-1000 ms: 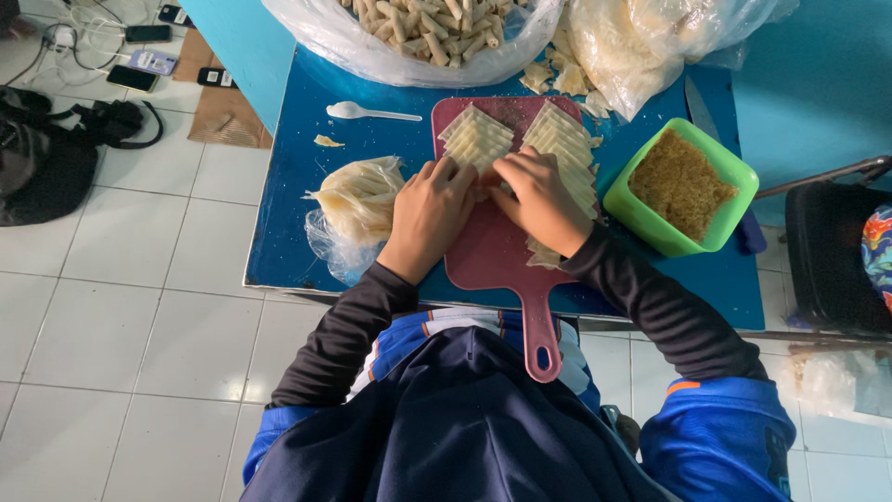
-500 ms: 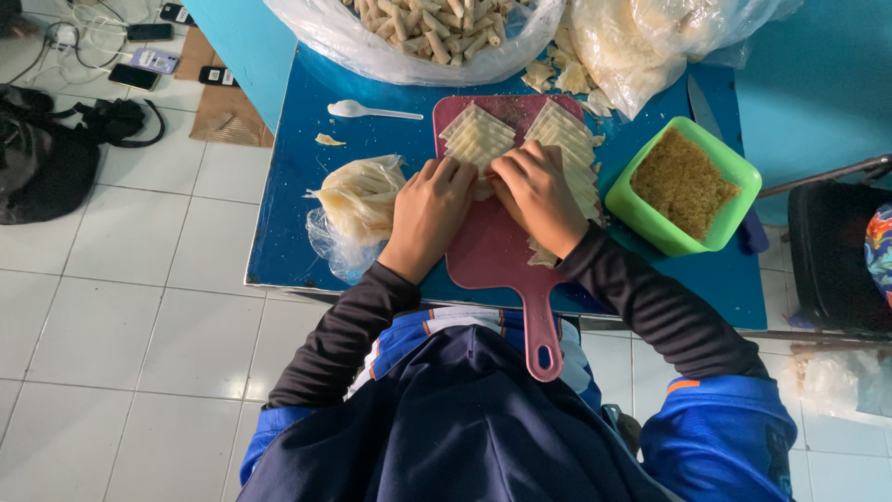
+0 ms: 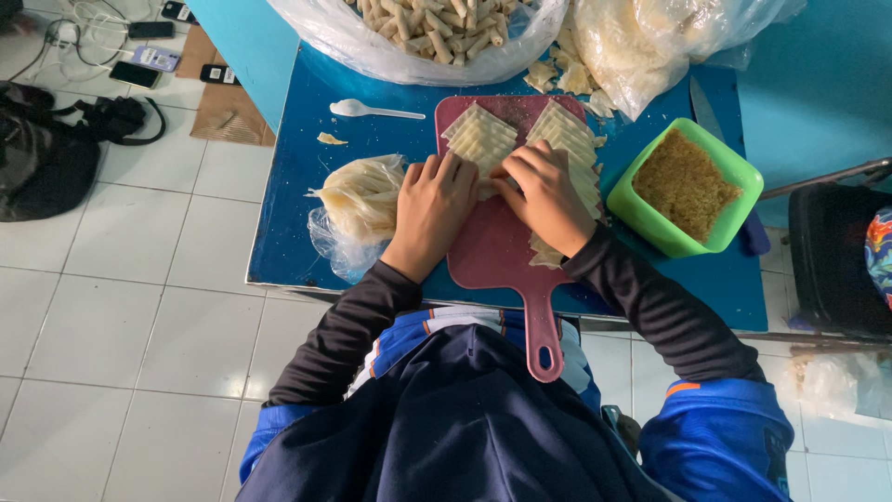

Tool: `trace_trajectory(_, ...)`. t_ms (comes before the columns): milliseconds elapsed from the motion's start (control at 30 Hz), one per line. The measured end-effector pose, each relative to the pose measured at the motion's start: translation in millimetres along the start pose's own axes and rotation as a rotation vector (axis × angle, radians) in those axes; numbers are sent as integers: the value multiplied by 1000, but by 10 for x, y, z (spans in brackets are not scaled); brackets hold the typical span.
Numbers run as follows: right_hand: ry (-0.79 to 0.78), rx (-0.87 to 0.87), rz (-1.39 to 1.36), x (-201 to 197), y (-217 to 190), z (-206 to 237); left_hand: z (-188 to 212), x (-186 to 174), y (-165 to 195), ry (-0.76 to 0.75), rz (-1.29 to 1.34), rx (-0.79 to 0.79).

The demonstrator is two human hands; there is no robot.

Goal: The person sits at a blue table and folds thin pastry sheets into triangular pieces on a pink cutting board, occasionally reaching into a green container of brown filling and taking new sheets from a plastic bag, building a stack of folded pieces.

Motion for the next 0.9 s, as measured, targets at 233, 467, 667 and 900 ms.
trace_trajectory(233,60,-48,82,-24,-62,4,14,-22,46,4,7,27)
trace_trajectory(467,64,-175,205,65,-67,45,9,61,0,-67,4,-45)
trace_trajectory(667,139,-182,242,108,-82,59,26,-94,11,13,-23,-68)
trace_trajectory(900,151,-139,212,5,-78,-67,64,-65,20,7,-5,-85)
Point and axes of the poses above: each hand's wrist, its own z-axis away from the middle knuckle, its own x-axis out of the palm, y = z × x, the point moved 6 cm from there along -z, towards the middle knuckle, and after that the axes turned 10 degrees about x, right-handed, at the moved point
